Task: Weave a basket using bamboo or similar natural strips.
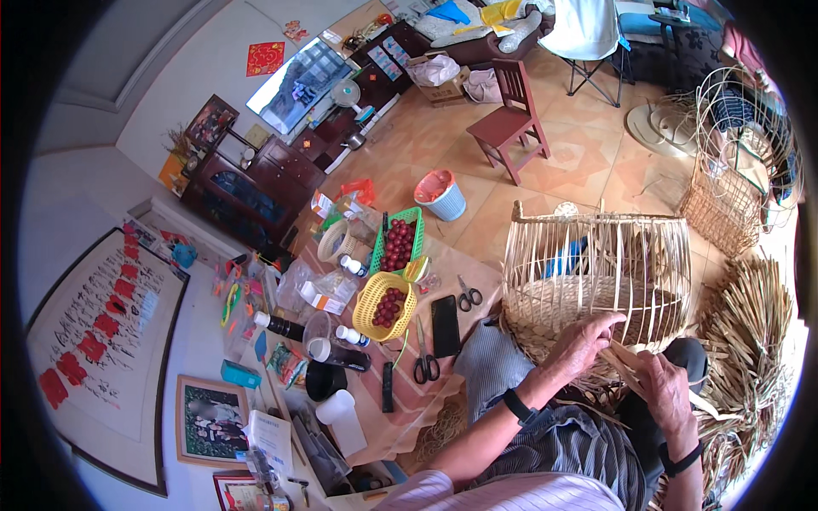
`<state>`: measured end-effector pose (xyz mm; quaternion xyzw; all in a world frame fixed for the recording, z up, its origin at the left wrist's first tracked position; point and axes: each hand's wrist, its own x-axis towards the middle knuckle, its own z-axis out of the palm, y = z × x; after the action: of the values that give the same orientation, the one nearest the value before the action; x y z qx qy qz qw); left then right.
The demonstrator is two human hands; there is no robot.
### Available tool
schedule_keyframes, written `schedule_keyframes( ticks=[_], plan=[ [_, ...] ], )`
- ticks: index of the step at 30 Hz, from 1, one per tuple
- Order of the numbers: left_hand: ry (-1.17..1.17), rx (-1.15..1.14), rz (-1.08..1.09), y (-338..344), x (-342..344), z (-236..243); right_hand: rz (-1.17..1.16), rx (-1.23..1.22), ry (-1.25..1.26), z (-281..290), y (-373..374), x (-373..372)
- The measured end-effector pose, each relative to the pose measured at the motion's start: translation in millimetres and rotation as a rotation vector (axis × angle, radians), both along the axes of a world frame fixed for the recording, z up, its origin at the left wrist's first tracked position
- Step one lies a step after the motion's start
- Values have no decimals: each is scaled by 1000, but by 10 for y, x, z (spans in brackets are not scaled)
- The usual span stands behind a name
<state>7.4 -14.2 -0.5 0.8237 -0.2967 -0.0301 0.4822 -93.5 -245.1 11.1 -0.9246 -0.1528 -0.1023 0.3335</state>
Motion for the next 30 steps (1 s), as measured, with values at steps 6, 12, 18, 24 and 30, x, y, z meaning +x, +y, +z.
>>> schedule_keyframes(
  ticks=[6, 12, 18, 24, 30],
  plan=[
    [245, 185, -37, -6, 117, 66, -170, 41, 72, -135, -84, 167],
    [246, 249, -227, 66, 377, 214, -259, -171, -196, -49, 78, 5],
    [274, 353, -267, 33, 453, 390, -229, 128, 129, -157, 463, -131],
    [271, 348, -252, 46, 451, 314, -172, 110, 233, -256, 358, -183],
    [316, 309, -236, 34, 441, 292, -88, -10, 116, 81, 667, -311]
  ],
)
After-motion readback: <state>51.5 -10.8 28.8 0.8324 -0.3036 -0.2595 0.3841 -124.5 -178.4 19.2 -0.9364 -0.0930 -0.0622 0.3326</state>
